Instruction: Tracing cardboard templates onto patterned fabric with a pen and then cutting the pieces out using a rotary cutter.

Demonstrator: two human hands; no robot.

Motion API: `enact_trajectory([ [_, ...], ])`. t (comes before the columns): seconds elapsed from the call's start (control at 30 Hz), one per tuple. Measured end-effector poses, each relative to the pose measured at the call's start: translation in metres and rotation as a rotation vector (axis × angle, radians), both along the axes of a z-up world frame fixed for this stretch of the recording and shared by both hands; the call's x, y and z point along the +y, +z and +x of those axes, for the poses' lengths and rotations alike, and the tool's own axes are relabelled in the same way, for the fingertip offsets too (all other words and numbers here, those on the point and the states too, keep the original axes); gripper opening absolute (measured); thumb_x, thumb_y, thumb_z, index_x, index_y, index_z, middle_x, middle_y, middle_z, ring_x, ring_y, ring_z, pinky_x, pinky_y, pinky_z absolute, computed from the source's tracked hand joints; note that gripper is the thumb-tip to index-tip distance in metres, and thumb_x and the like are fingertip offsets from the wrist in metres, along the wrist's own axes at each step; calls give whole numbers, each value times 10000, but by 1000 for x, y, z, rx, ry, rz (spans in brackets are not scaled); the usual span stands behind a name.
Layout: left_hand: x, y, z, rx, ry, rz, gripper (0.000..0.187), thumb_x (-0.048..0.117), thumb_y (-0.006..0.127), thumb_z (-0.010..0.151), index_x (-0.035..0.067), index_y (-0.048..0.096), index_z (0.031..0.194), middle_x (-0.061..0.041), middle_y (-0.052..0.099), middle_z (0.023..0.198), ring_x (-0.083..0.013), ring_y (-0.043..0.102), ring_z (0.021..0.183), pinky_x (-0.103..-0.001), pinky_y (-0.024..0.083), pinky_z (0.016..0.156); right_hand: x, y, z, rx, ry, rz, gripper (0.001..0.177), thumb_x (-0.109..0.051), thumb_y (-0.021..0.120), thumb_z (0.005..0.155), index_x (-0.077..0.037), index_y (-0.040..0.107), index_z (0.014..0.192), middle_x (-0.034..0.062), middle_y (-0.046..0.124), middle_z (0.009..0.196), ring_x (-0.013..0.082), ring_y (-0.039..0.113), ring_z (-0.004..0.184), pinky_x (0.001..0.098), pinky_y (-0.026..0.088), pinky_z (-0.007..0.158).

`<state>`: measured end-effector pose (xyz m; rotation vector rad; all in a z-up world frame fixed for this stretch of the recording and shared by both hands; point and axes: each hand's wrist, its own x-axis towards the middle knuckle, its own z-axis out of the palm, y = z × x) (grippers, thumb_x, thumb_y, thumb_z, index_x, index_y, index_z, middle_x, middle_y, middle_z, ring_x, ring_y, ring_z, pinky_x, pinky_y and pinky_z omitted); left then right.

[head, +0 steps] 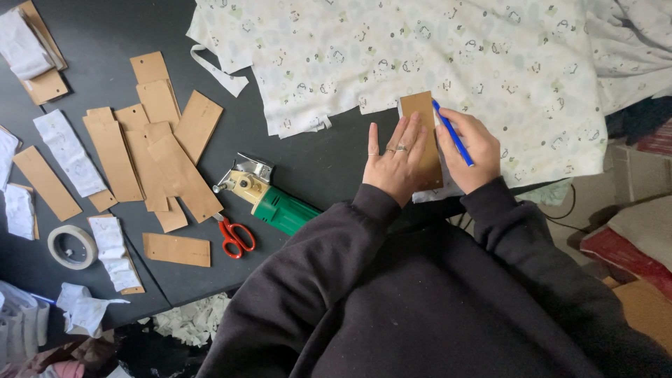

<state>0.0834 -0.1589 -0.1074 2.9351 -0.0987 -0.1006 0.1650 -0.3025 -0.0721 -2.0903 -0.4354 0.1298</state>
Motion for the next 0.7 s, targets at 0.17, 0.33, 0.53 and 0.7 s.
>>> enact_trajectory([
  [0.17,-1,-4,-1,12,7,8,641,155,550,938,123,435,1567,-52,273,1696,-159,299,1563,-643,88,1271,-15,7,-20,-92,17,-107,219,-57,728,1010,-25,690,1223,155,725,1117,273,739,996,353,583,868],
  [0.33,0,2,2,34,28,-120,683,179,572,899,102,416,1559,-59,257,1687,-172,277,1559,-658,91,1262,-46,23,-59,-93,130,-192,253,-64,724,943,-21,687,1189,168,732,1122,304,727,1010,378,570,897],
  [0.53,-2,1,0,24,7,15,656,156,566,916,121,436,1558,-51,266,1696,-167,285,1565,-642,119,1268,-66,27,-70,-82,133,-220,239,-55,723,870,-25,700,1106,153,747,1031,270,740,913,350,577,814],
  [0.7,-4,5,-6,-6,5,58,663,157,560,925,101,429,1572,-62,276,1692,-182,296,1562,-612,134,1282,-62,20,-38,71,-55,-45,108,-11,664,1034,12,675,1139,130,758,1054,174,763,905,276,608,766],
])
